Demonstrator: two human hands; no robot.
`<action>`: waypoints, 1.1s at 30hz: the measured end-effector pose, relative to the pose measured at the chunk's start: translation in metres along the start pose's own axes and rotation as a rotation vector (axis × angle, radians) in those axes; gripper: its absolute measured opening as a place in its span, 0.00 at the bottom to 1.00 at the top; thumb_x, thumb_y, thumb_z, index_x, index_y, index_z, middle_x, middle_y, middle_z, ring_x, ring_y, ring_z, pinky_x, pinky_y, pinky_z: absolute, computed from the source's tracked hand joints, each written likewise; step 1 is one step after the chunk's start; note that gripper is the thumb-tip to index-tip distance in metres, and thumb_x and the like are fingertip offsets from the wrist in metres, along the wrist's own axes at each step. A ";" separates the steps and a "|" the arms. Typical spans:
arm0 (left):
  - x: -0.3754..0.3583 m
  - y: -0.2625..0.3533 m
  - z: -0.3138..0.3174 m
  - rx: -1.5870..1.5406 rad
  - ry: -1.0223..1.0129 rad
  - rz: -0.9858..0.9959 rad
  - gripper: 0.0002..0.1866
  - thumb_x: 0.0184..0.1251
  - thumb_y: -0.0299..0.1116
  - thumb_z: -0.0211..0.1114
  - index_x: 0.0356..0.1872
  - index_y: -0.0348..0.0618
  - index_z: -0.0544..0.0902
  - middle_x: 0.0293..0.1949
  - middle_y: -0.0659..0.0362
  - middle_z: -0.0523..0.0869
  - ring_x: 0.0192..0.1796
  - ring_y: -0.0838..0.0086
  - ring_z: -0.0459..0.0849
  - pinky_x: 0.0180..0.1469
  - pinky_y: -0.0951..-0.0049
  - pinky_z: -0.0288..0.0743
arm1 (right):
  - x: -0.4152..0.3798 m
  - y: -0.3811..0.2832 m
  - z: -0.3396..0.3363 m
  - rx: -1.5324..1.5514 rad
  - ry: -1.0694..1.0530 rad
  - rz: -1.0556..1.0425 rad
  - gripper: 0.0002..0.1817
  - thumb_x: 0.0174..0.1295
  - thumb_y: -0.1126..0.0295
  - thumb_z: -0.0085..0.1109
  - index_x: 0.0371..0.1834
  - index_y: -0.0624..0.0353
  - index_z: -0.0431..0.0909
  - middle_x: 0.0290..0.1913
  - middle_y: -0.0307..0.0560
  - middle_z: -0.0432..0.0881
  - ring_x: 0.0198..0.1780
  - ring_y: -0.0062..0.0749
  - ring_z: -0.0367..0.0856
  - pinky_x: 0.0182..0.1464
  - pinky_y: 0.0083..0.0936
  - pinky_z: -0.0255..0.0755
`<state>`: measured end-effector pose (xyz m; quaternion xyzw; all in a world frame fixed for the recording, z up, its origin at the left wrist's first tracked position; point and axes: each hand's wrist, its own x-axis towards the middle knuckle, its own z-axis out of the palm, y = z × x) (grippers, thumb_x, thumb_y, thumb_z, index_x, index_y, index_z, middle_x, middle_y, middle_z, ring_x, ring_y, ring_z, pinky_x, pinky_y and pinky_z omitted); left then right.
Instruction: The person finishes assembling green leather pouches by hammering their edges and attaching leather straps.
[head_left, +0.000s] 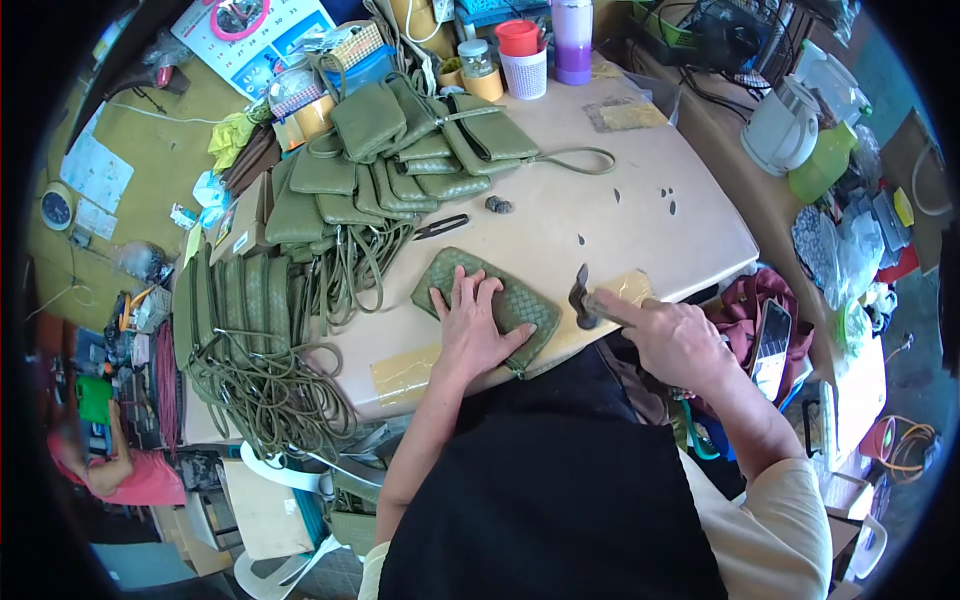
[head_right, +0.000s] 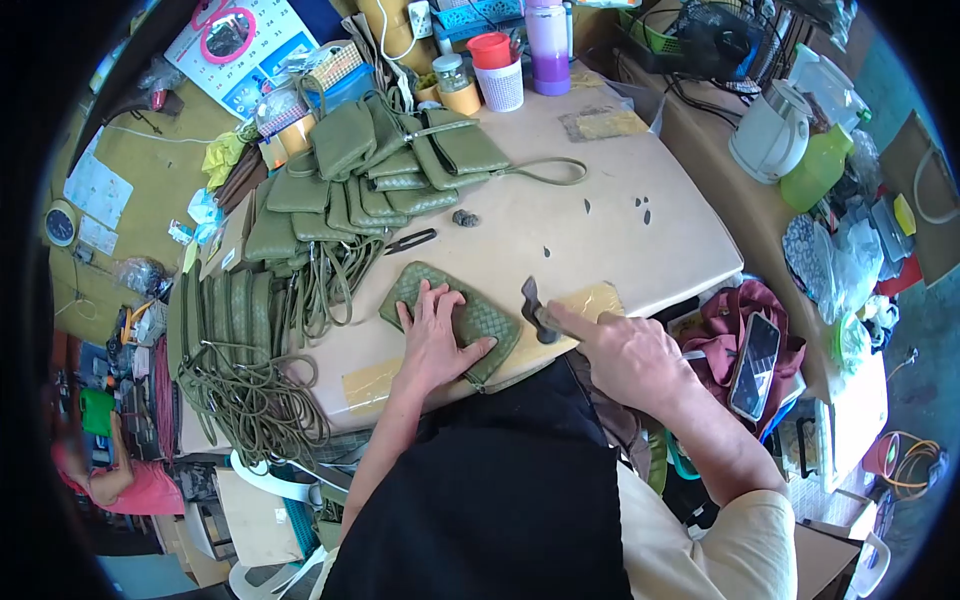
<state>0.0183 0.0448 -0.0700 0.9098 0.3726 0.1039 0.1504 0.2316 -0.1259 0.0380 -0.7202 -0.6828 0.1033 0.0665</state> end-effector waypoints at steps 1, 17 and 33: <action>0.003 -0.001 0.000 0.008 0.022 0.010 0.41 0.47 0.59 0.73 0.57 0.44 0.71 0.65 0.49 0.67 0.75 0.47 0.52 0.70 0.27 0.36 | -0.002 -0.007 0.000 0.046 0.108 0.052 0.35 0.56 0.75 0.55 0.72 0.46 0.64 0.28 0.54 0.79 0.28 0.50 0.83 0.31 0.40 0.79; 0.006 0.011 0.014 0.036 0.223 -0.063 0.22 0.60 0.44 0.66 0.50 0.47 0.70 0.62 0.49 0.70 0.73 0.48 0.58 0.68 0.27 0.40 | -0.012 -0.018 0.034 0.278 0.205 -0.015 0.33 0.60 0.72 0.57 0.71 0.44 0.64 0.30 0.51 0.79 0.30 0.48 0.82 0.33 0.39 0.79; 0.009 -0.013 0.002 0.122 0.291 -0.095 0.25 0.62 0.38 0.64 0.60 0.46 0.72 0.65 0.49 0.71 0.69 0.48 0.64 0.69 0.44 0.52 | 0.033 0.003 0.045 -0.017 0.286 -0.099 0.32 0.63 0.65 0.54 0.73 0.42 0.61 0.21 0.48 0.75 0.20 0.44 0.79 0.23 0.40 0.75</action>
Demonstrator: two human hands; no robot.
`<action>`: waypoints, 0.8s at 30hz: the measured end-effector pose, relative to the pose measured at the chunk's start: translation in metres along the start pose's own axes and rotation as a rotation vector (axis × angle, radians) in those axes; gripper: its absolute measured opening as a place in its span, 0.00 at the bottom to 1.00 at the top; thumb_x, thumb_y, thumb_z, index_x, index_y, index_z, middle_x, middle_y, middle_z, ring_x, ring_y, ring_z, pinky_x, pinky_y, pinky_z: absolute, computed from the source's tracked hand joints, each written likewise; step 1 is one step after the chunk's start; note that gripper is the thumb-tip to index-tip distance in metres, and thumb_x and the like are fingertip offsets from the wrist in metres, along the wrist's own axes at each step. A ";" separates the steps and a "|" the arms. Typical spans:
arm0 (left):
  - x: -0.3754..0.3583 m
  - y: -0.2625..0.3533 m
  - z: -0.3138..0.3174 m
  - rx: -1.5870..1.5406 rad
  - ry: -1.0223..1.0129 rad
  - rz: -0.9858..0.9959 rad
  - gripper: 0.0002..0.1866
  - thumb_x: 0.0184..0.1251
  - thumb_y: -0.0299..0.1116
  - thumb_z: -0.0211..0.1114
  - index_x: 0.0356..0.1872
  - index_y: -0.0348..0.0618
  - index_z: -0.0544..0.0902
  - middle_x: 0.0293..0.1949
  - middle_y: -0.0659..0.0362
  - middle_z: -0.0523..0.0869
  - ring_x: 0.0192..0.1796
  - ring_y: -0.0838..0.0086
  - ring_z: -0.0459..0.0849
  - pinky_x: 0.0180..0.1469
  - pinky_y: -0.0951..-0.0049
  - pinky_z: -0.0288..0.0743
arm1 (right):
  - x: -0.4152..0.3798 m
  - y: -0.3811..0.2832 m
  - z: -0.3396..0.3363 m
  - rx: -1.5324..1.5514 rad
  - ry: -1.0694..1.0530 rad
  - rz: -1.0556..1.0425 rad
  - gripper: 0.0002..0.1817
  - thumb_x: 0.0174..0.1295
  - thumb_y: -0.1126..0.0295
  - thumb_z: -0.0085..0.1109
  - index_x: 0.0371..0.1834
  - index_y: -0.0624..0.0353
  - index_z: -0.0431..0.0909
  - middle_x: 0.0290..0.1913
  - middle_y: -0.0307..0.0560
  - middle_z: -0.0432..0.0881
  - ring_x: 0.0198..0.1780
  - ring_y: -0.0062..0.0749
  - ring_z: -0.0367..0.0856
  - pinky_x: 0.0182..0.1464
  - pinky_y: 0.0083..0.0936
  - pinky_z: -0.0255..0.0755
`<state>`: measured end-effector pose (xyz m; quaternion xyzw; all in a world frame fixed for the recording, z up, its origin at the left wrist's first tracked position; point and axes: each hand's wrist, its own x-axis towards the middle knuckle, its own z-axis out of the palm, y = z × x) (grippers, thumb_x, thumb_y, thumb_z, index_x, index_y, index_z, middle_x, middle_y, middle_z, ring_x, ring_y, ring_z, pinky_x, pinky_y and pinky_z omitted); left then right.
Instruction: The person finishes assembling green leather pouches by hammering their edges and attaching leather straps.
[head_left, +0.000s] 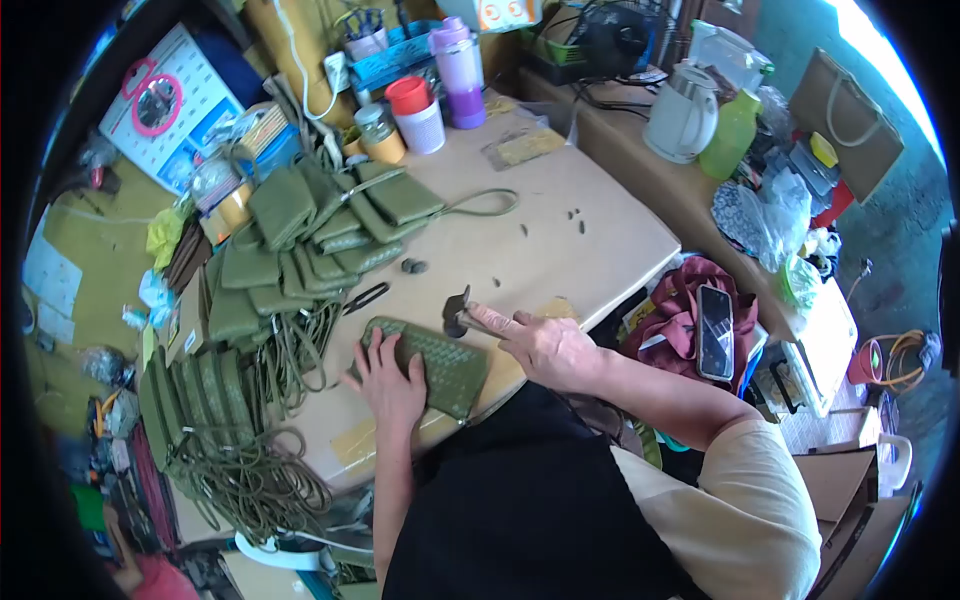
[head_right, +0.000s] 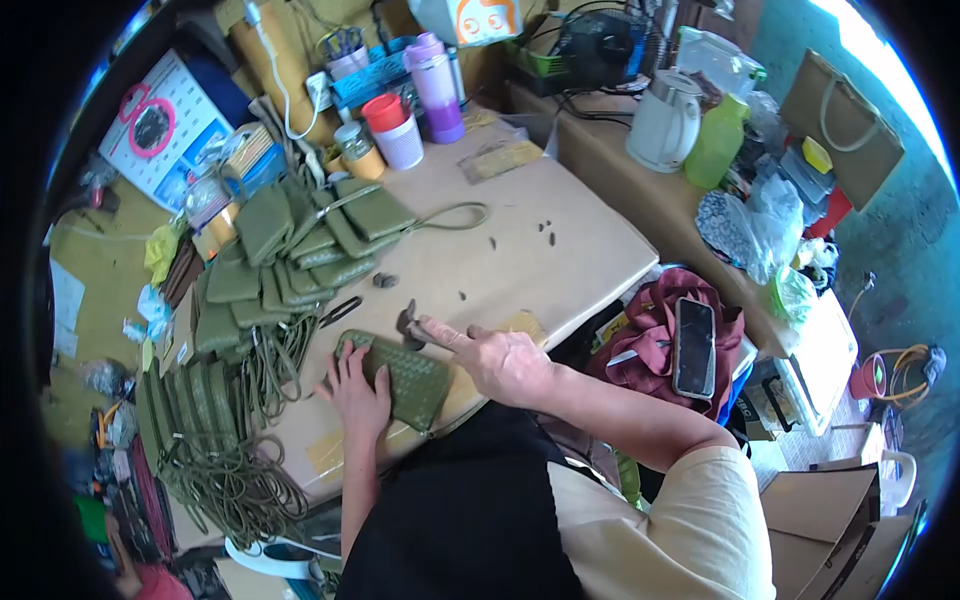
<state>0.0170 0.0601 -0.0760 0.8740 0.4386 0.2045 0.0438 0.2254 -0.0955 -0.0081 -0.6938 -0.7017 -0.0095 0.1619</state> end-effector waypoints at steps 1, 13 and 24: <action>-0.002 0.000 -0.006 0.046 -0.050 -0.053 0.25 0.63 0.37 0.63 0.61 0.45 0.70 0.66 0.48 0.70 0.69 0.48 0.64 0.70 0.44 0.51 | 0.002 -0.001 0.021 -0.095 0.016 0.013 0.34 0.63 0.63 0.52 0.75 0.42 0.59 0.16 0.47 0.72 0.17 0.42 0.77 0.21 0.40 0.74; -0.003 -0.010 0.005 -0.011 0.011 -0.159 0.33 0.60 0.48 0.64 0.61 0.36 0.69 0.61 0.47 0.70 0.69 0.56 0.65 0.69 0.43 0.51 | 0.144 -0.030 0.042 0.159 -0.105 -0.070 0.32 0.64 0.67 0.49 0.74 0.40 0.59 0.31 0.57 0.84 0.35 0.52 0.85 0.44 0.44 0.79; -0.002 -0.010 0.005 0.025 -0.007 -0.130 0.35 0.61 0.50 0.62 0.64 0.38 0.69 0.63 0.47 0.69 0.70 0.56 0.64 0.70 0.43 0.51 | 0.125 -0.017 0.056 0.231 -0.191 -0.048 0.29 0.64 0.67 0.52 0.71 0.42 0.65 0.33 0.60 0.84 0.38 0.56 0.84 0.45 0.47 0.77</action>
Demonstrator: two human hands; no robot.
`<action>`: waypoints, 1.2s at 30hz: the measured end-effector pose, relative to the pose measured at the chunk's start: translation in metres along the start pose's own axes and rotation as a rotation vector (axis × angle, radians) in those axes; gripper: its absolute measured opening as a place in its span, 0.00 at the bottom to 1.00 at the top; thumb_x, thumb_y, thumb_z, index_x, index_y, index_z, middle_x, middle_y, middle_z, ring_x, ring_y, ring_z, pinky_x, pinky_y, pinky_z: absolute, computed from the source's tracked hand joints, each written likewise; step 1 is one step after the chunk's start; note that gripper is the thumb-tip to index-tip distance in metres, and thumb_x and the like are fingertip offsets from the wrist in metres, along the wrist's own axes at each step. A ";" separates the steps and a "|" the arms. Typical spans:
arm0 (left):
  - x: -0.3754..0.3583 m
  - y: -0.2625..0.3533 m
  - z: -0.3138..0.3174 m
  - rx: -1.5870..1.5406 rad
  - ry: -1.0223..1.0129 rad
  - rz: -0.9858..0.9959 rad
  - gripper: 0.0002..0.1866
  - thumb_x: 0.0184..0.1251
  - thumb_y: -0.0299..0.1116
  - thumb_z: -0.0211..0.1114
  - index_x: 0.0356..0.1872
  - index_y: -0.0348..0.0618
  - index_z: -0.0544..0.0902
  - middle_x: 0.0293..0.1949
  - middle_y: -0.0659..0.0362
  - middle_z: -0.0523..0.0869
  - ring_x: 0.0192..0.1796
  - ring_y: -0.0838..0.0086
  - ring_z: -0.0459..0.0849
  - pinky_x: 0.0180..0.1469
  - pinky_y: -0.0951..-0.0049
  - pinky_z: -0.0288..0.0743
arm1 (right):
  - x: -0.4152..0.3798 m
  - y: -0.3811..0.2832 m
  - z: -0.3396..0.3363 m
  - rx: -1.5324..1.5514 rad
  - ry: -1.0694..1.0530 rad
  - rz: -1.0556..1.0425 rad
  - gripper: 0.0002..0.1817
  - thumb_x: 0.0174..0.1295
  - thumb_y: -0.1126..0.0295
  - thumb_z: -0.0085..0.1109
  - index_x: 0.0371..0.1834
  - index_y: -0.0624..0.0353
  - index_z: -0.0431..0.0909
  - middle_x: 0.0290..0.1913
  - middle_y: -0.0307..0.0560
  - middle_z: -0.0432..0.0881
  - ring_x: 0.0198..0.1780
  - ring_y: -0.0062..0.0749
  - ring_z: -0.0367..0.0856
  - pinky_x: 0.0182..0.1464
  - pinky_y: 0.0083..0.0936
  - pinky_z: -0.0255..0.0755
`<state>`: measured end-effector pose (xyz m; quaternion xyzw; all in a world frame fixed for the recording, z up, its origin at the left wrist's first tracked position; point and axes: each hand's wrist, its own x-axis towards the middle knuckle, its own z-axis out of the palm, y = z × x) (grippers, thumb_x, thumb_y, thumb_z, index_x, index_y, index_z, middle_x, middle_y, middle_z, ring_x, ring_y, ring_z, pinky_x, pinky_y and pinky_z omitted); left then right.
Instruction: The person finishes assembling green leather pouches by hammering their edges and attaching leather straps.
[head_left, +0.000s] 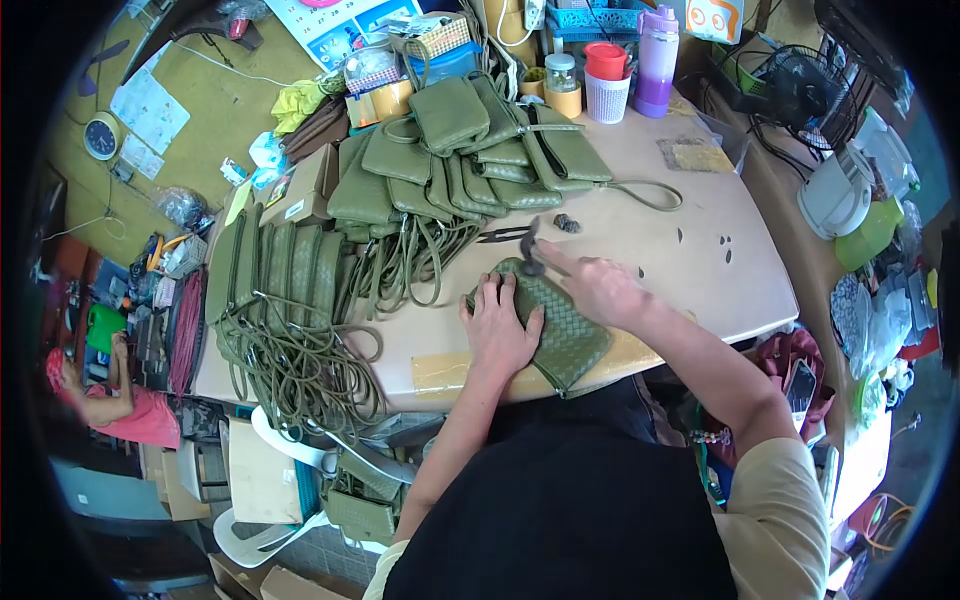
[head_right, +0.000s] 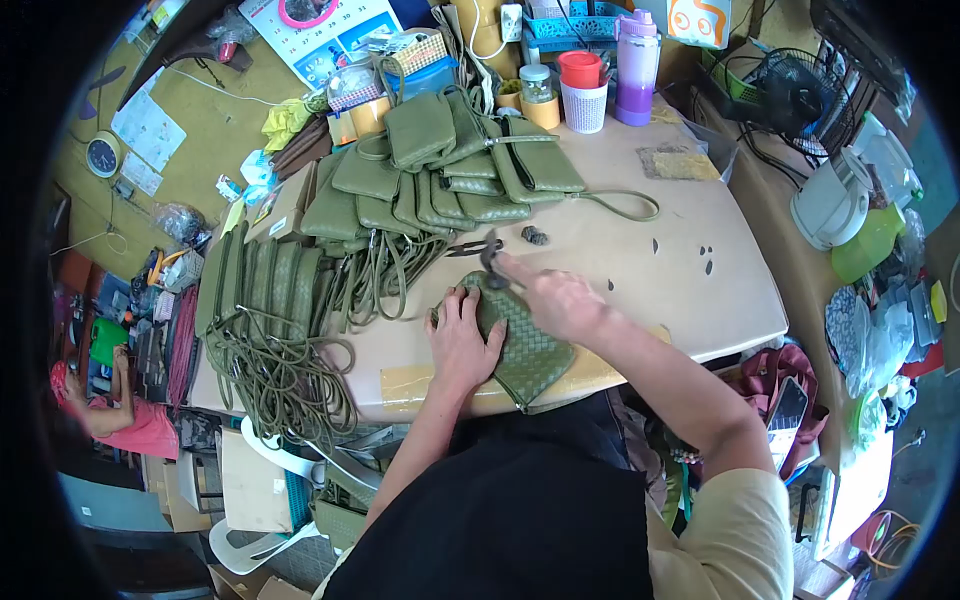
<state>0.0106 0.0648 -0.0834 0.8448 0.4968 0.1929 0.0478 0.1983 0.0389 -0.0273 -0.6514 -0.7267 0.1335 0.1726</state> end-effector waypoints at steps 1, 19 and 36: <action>0.000 -0.001 -0.001 0.005 -0.009 0.002 0.35 0.61 0.50 0.62 0.64 0.39 0.69 0.63 0.47 0.69 0.70 0.55 0.64 0.70 0.43 0.50 | -0.005 -0.009 -0.019 0.005 0.000 0.006 0.29 0.64 0.67 0.52 0.71 0.42 0.65 0.33 0.60 0.84 0.38 0.56 0.84 0.45 0.47 0.77; -0.003 0.001 0.000 0.012 -0.057 0.016 0.34 0.62 0.49 0.62 0.68 0.47 0.69 0.65 0.45 0.67 0.71 0.52 0.62 0.67 0.36 0.52 | -0.150 -0.014 -0.077 -0.037 -0.044 0.100 0.31 0.59 0.72 0.57 0.68 0.43 0.68 0.26 0.56 0.81 0.31 0.52 0.84 0.36 0.41 0.79; 0.019 -0.083 -0.022 -0.472 -0.208 0.308 0.28 0.48 0.20 0.61 0.55 0.47 0.83 0.66 0.48 0.72 0.68 0.55 0.70 0.70 0.61 0.63 | -0.063 0.032 -0.017 -0.193 0.544 0.037 0.25 0.58 0.53 0.64 0.56 0.52 0.76 0.50 0.56 0.71 0.53 0.51 0.70 0.54 0.45 0.64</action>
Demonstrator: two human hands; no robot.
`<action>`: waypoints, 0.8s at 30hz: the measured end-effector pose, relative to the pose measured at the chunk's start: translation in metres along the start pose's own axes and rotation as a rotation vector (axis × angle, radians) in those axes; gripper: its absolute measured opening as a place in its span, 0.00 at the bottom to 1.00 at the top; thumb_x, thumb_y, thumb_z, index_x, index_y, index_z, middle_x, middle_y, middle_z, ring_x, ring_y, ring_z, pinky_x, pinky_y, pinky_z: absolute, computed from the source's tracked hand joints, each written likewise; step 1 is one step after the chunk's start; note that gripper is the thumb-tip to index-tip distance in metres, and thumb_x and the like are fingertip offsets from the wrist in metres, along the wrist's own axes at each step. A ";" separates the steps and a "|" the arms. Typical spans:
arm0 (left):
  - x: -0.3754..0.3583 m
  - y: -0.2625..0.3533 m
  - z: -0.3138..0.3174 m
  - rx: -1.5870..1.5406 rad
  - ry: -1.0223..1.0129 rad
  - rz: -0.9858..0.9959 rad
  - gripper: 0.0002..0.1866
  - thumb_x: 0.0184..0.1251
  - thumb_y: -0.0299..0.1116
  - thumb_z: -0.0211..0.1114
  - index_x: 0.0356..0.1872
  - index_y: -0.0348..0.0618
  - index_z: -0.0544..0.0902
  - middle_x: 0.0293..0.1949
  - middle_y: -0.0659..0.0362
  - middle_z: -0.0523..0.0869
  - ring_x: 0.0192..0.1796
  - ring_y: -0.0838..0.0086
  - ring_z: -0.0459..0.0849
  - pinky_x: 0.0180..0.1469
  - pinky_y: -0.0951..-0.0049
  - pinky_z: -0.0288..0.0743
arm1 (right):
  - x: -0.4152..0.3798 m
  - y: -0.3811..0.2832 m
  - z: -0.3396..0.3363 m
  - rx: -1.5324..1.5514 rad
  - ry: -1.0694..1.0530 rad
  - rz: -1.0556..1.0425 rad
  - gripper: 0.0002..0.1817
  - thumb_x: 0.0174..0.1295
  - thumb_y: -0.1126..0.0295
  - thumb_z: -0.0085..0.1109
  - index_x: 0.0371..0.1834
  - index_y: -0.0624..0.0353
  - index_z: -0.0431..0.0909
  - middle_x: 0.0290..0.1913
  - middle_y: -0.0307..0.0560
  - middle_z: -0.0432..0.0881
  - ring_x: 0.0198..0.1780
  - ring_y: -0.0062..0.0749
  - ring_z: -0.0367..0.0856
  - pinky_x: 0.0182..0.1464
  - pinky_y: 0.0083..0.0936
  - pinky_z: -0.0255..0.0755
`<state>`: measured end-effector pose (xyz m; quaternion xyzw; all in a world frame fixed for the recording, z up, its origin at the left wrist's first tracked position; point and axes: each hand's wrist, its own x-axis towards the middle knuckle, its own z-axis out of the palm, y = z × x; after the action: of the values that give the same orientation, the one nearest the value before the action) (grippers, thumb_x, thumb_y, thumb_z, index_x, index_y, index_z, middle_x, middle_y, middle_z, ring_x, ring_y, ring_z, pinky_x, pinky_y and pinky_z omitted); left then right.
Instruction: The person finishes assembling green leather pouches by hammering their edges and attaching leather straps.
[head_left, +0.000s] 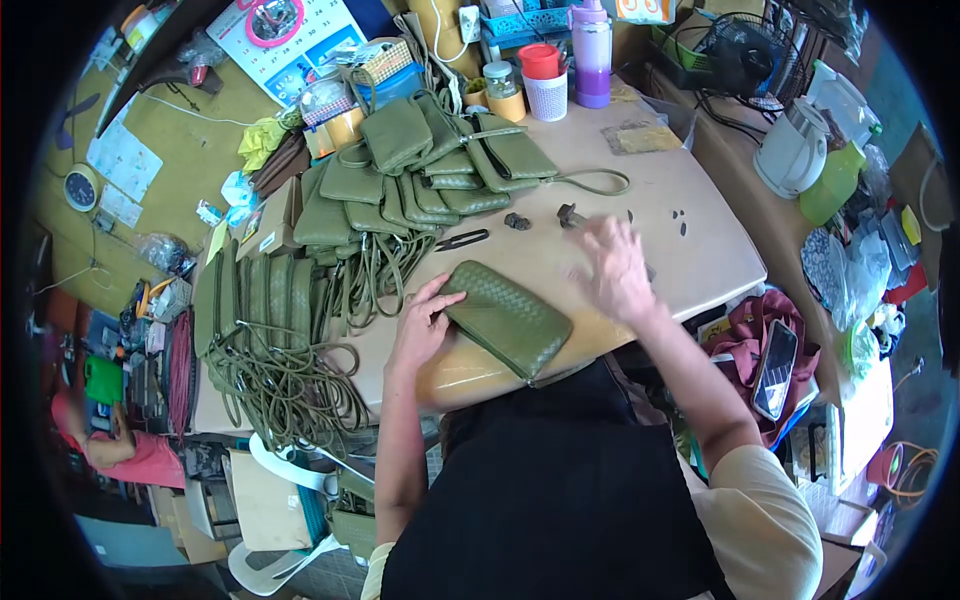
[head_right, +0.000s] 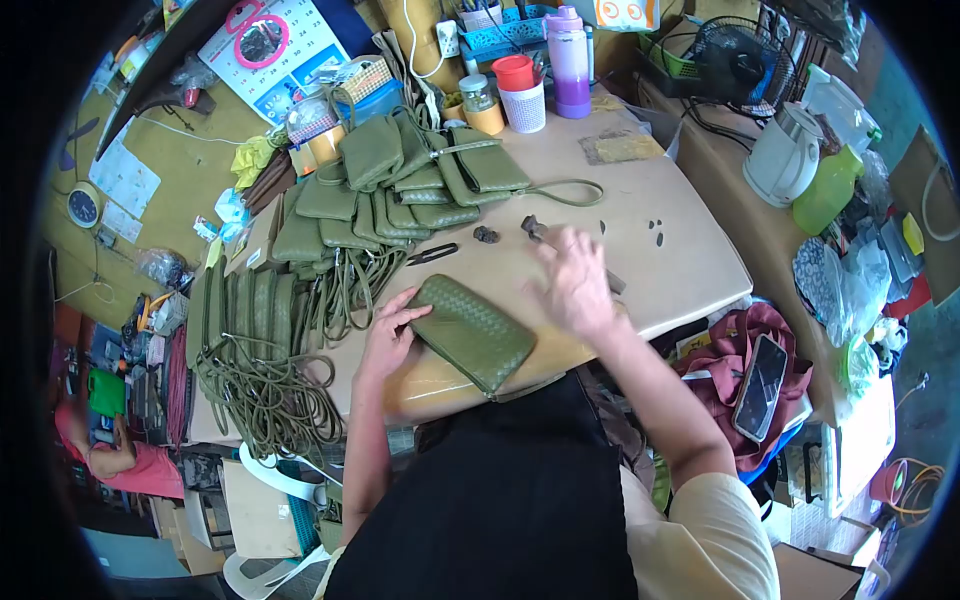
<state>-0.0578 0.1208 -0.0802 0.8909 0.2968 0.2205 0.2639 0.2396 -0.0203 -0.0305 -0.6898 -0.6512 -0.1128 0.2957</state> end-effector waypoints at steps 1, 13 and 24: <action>0.002 0.013 -0.002 -0.002 0.059 -0.023 0.21 0.52 0.20 0.61 0.50 0.44 0.84 0.56 0.48 0.79 0.59 0.58 0.77 0.62 0.64 0.69 | -0.006 -0.029 -0.014 0.159 -0.019 0.001 0.30 0.54 0.44 0.65 0.50 0.56 0.77 0.49 0.57 0.72 0.52 0.52 0.71 0.53 0.47 0.65; -0.010 0.070 -0.039 -0.698 0.126 0.062 0.23 0.65 0.47 0.66 0.48 0.36 0.82 0.36 0.57 0.87 0.36 0.75 0.82 0.42 0.71 0.76 | 0.014 -0.014 -0.018 0.493 -0.451 0.256 0.09 0.58 0.67 0.61 0.35 0.59 0.85 0.28 0.55 0.84 0.33 0.51 0.83 0.40 0.39 0.76; -0.039 0.046 0.010 -0.801 0.440 -0.169 0.10 0.67 0.32 0.67 0.41 0.35 0.81 0.31 0.66 0.81 0.33 0.85 0.73 0.36 0.81 0.69 | -0.017 -0.027 -0.031 0.627 -0.343 0.327 0.18 0.51 0.66 0.72 0.43 0.63 0.83 0.25 0.54 0.83 0.26 0.37 0.81 0.34 0.31 0.74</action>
<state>-0.0616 0.0613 -0.0692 0.6236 0.3087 0.4792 0.5351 0.2182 -0.0519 -0.0079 -0.6693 -0.5756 0.2572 0.3932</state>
